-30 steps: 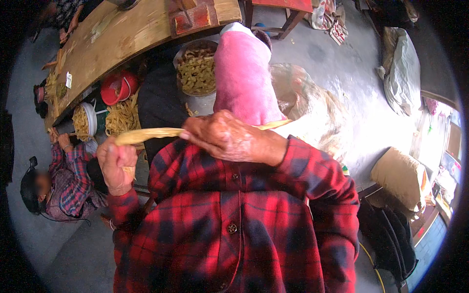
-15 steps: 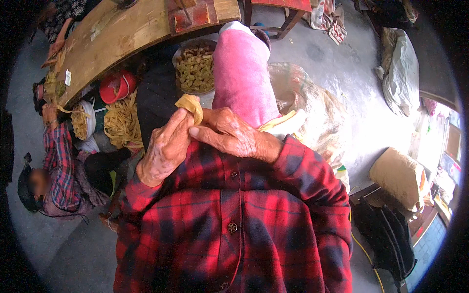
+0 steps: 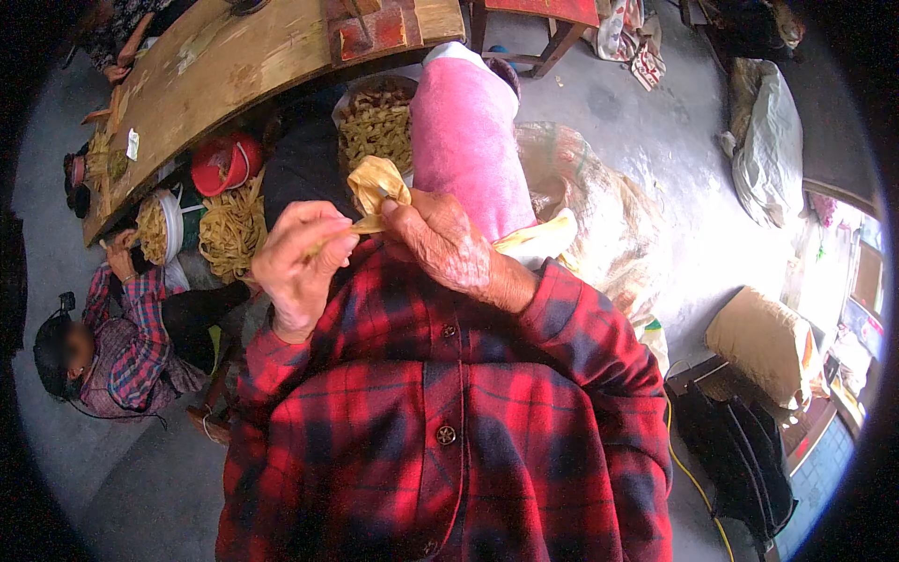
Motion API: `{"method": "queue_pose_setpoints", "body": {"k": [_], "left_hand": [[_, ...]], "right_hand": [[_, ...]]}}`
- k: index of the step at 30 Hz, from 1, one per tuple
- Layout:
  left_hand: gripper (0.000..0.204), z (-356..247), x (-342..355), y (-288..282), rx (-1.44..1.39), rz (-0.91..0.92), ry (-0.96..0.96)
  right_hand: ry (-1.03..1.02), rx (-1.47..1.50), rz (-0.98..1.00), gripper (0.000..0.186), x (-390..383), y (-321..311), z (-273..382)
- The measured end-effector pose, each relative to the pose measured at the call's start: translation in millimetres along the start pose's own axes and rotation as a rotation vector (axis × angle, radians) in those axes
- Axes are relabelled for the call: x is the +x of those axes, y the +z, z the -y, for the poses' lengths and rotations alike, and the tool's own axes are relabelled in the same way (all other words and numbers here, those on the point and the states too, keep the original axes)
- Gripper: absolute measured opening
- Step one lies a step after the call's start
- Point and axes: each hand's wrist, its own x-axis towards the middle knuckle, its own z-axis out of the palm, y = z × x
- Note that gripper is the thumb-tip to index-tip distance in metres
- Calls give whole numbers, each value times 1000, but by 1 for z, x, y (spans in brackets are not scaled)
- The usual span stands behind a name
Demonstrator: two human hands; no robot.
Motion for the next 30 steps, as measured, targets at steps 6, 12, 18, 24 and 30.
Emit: {"method": "queue_pose_setpoints", "body": {"k": [6, 12, 18, 24, 30], "left_hand": [[27, 9, -4, 8, -910, -162, -705], [34, 13, -13, 10, -846, -71, -604], [26, -10, -8, 9, -695, -30, -484], [26, -15, -13, 21, -729, -92, -466], [29, -21, -13, 21, -1136, -62, -609]], "right_hand": [[-151, -139, 116, 15, 0, 4, 0], [-330, -269, 170, 20, 3, 2, 3], [-305, -210, 142, 22, 2, 4, 3], [-411, -348, 146, 23, 1, 4, 4], [-91, -205, 242, 22, -5, 5, 16]]}}
